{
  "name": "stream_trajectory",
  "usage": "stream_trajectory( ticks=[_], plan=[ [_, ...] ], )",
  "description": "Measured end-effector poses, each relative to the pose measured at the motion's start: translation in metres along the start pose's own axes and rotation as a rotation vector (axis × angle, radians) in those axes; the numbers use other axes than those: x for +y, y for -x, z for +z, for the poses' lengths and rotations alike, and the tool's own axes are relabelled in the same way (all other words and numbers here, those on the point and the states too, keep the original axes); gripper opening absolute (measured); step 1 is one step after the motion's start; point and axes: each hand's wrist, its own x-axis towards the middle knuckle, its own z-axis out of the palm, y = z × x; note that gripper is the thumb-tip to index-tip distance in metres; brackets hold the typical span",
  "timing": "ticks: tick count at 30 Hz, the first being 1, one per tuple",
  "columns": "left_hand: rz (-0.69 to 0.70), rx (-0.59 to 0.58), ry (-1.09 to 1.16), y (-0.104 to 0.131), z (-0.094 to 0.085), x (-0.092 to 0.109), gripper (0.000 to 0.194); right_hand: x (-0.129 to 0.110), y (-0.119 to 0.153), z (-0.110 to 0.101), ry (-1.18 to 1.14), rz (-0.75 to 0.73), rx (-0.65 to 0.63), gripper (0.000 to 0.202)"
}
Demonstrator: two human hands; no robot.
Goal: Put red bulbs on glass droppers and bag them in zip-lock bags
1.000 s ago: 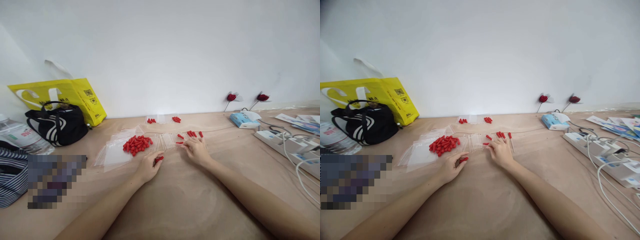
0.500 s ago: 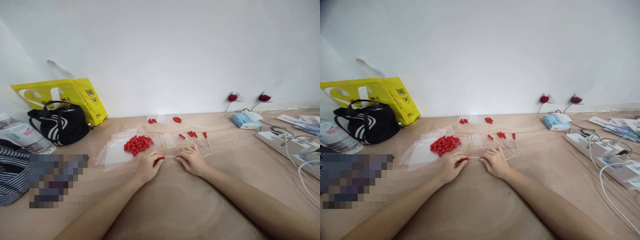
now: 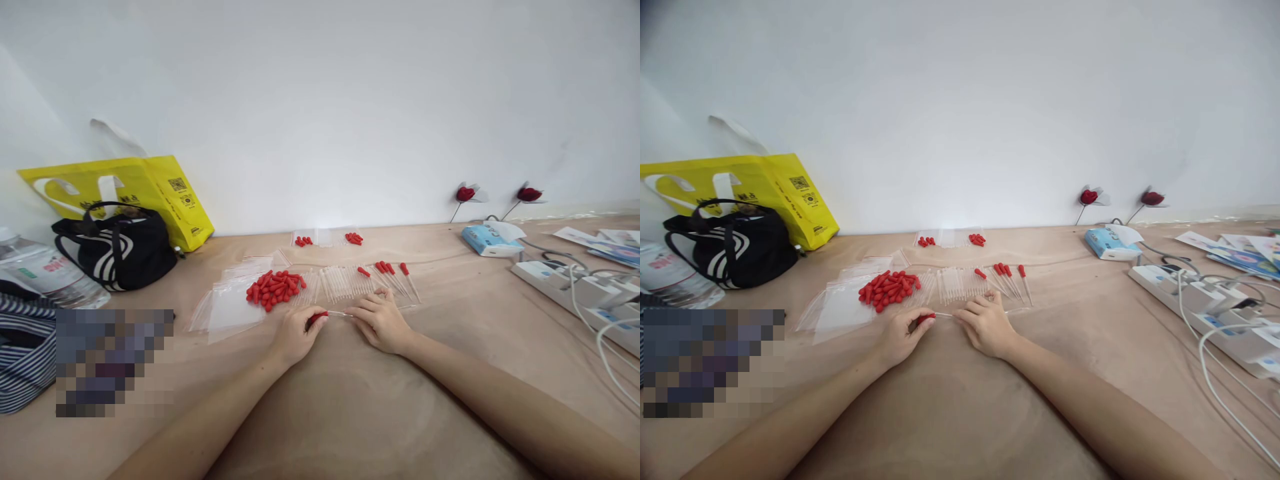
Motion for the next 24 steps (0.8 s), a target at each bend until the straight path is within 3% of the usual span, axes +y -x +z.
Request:
stream_trajectory(
  ticks=[7, 14, 24],
  plan=[
    [0.012, 0.027, -0.011, -0.0002, 0.0028, 0.0011, 0.017, -0.0026, -0.0007, 0.0023, -0.035, -0.015, 0.029, 0.023],
    [0.039, -0.017, -0.03, 0.0019, 0.0017, 0.002, 0.016, 0.0015, 0.0002, 0.0023, -0.07, -0.07, 0.013, 0.025],
    [0.167, -0.055, -0.125, 0.0074, 0.0022, 0.0035, 0.015, 0.0043, 0.0028, -0.0027, -0.101, -0.137, 0.045, 0.024]
  ],
)
